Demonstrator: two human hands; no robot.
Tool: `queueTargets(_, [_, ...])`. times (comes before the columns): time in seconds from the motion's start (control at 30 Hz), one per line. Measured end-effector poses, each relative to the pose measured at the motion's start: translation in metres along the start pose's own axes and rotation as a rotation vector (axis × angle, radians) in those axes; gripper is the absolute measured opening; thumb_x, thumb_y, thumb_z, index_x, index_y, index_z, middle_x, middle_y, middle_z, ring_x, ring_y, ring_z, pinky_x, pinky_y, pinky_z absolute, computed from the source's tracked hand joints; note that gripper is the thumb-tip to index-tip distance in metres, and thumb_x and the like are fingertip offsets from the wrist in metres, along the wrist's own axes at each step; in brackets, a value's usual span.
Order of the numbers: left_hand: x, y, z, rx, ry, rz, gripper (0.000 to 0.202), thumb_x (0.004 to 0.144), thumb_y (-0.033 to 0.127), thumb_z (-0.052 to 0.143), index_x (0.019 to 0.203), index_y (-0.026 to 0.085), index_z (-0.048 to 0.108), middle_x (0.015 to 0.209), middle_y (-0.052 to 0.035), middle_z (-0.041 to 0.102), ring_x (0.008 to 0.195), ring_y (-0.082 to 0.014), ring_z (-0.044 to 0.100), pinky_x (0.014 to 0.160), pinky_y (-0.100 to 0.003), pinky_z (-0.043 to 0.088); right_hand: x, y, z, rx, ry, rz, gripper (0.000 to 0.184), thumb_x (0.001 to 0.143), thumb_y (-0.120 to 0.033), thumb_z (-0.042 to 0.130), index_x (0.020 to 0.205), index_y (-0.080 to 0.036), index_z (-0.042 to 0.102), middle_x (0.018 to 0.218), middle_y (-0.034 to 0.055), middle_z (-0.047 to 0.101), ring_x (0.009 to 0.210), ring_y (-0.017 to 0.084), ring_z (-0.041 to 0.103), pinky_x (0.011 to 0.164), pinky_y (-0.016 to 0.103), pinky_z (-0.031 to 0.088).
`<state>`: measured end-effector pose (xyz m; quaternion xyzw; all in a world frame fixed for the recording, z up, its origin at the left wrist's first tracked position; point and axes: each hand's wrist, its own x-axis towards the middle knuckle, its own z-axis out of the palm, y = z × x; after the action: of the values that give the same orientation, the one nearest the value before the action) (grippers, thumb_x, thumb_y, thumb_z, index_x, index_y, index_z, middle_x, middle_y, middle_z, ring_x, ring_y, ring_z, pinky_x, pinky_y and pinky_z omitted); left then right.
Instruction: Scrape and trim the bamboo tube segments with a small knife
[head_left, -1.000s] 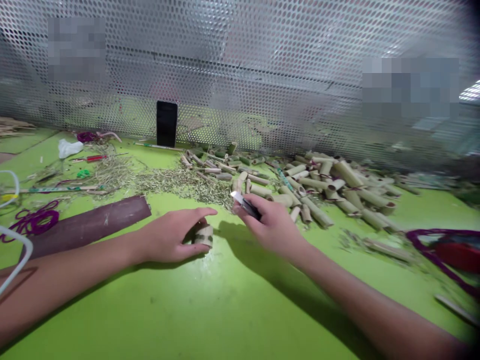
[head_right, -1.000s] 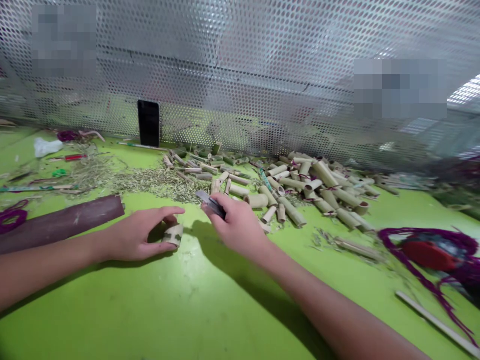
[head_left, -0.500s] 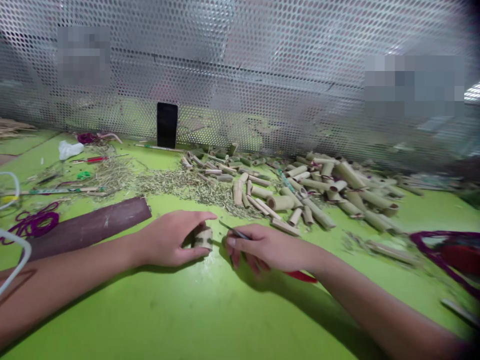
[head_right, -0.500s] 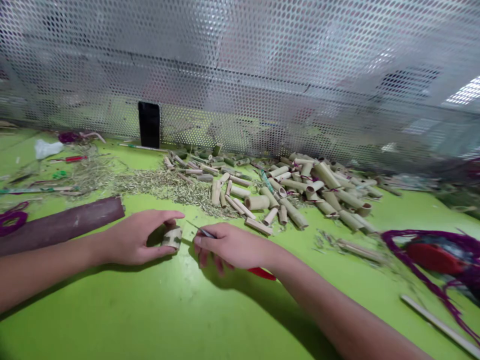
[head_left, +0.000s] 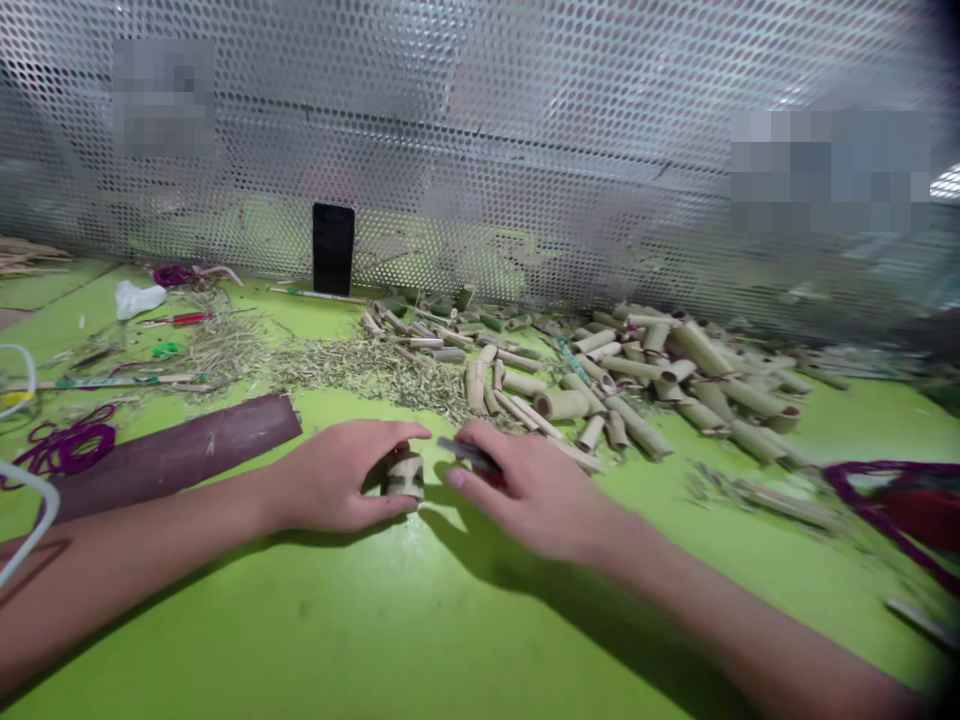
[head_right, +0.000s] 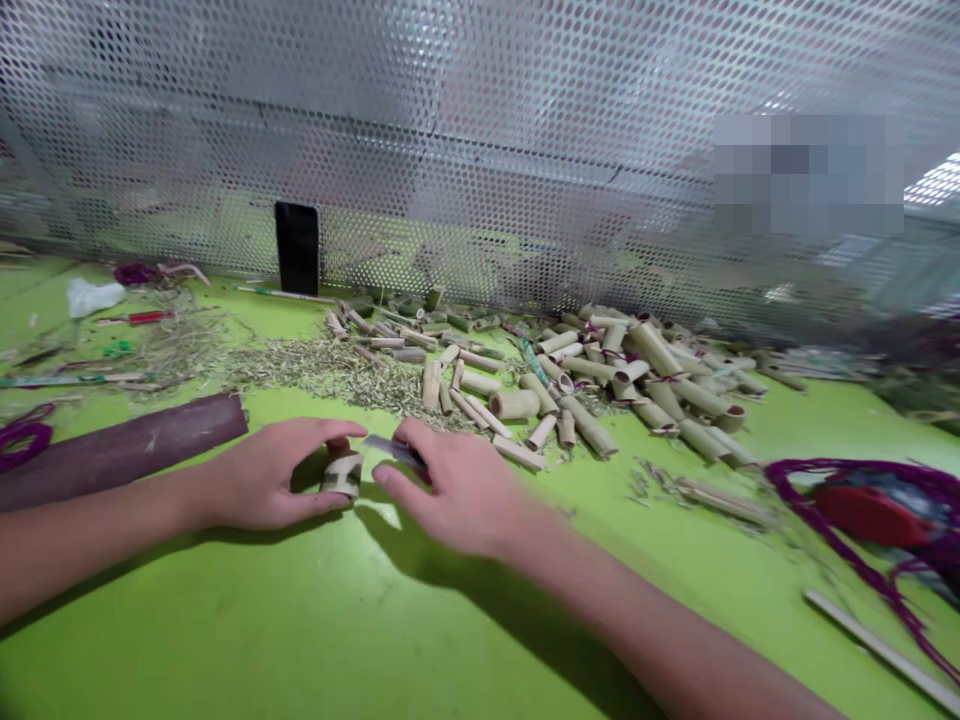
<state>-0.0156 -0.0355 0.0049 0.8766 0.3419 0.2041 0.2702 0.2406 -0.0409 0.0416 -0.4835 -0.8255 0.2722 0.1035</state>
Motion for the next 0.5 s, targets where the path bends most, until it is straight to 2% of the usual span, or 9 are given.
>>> queueTargets(0.13, [0.001, -0.002, 0.002, -0.008, 0.024, 0.005, 0.056, 0.094, 0.046, 0.066, 0.143, 0.021, 0.054, 0.115, -0.0101, 0.075, 0.099, -0.0270, 0.070, 0.088, -0.041, 0.056, -0.005, -0.009, 0.009, -0.219, -0.008, -0.115, 0.031, 0.109, -0.035, 0.032, 0.090, -0.021, 0.053, 0.067, 0.0023, 0.060, 0.052, 0.016, 0.050, 0.054, 0.032, 0.034])
queueTargets(0.27, [0.003, -0.004, 0.003, -0.011, 0.039, 0.031, 0.055, 0.094, 0.045, 0.067, 0.142, 0.020, 0.055, 0.125, -0.0122, 0.073, 0.107, -0.0282, 0.070, 0.096, -0.043, 0.056, -0.004, -0.012, 0.017, -0.293, 0.019, -0.158, 0.027, 0.109, -0.027, 0.035, 0.091, -0.019, 0.054, 0.073, 0.0033, 0.062, 0.056, 0.016, 0.052, 0.054, 0.029, 0.033])
queueTargets(0.37, [0.003, -0.004, 0.003, -0.023, 0.049, 0.039, 0.054, 0.095, 0.044, 0.068, 0.141, 0.019, 0.055, 0.131, -0.0135, 0.072, 0.114, -0.0291, 0.069, 0.100, -0.044, 0.055, -0.001, -0.014, 0.021, -0.385, -0.013, -0.137, 0.021, 0.108, -0.023, 0.041, 0.097, -0.017, 0.058, 0.072, 0.0023, 0.062, 0.055, 0.015, 0.052, 0.051, 0.027, 0.029])
queueTargets(0.5, [0.004, -0.002, 0.004, -0.019, 0.065, 0.039, 0.050, 0.094, 0.043, 0.069, 0.137, 0.020, 0.058, 0.126, -0.0120, 0.074, 0.112, -0.0285, 0.070, 0.099, -0.044, 0.056, 0.000, -0.019, 0.022, -0.449, -0.032, -0.070, 0.016, 0.108, -0.020, 0.045, 0.103, -0.017, 0.061, 0.072, 0.0023, 0.065, 0.054, 0.015, 0.055, 0.048, 0.025, 0.026])
